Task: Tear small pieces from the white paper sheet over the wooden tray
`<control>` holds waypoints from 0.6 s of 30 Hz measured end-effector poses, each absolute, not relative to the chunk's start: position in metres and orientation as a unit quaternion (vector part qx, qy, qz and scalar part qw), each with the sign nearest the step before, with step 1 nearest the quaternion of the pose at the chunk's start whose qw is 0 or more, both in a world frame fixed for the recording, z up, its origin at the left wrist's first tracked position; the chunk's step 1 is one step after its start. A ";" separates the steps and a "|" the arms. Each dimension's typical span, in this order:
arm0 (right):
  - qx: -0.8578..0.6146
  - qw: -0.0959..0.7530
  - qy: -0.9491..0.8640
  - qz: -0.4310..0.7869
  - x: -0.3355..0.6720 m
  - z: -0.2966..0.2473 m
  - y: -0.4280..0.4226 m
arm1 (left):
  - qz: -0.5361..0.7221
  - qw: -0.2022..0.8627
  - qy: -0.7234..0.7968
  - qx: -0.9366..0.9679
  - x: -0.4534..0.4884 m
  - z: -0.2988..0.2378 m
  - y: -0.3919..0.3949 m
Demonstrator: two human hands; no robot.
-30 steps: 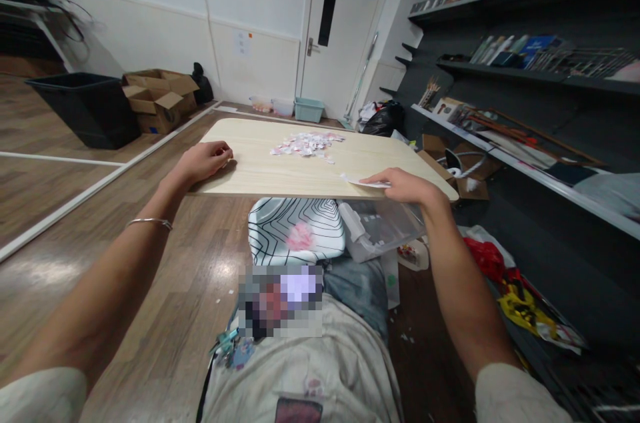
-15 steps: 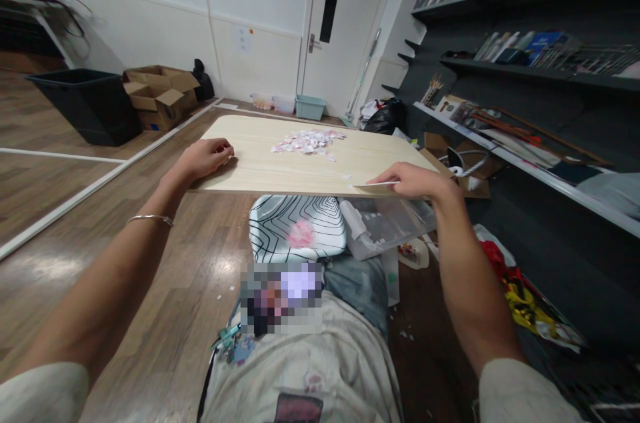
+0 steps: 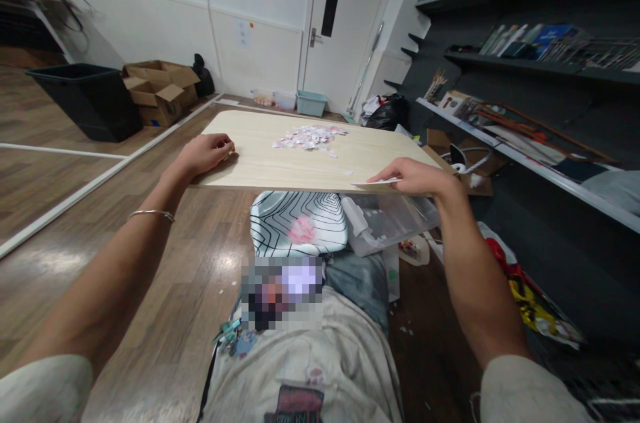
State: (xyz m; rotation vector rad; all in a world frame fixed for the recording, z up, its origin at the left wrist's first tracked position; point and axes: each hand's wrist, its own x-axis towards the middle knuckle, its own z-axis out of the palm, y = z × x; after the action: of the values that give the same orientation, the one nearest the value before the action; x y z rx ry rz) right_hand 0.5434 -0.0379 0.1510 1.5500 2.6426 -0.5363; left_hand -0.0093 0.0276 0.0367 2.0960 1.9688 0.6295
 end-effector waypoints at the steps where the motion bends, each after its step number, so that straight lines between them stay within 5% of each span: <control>1: 0.497 0.018 0.849 -0.176 0.546 0.152 -0.040 | 0.214 0.097 0.664 0.710 -0.009 0.037 0.027; 18: 0.496 0.002 0.853 -0.161 0.563 0.150 -0.048 | 0.231 0.105 0.665 0.703 -0.007 0.037 0.025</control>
State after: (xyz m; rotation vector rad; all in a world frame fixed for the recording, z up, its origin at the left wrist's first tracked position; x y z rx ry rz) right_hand 0.5625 -0.0484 0.1502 1.5565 2.6772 -0.5068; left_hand -0.0069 0.0252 0.0371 2.0714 1.9604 0.6808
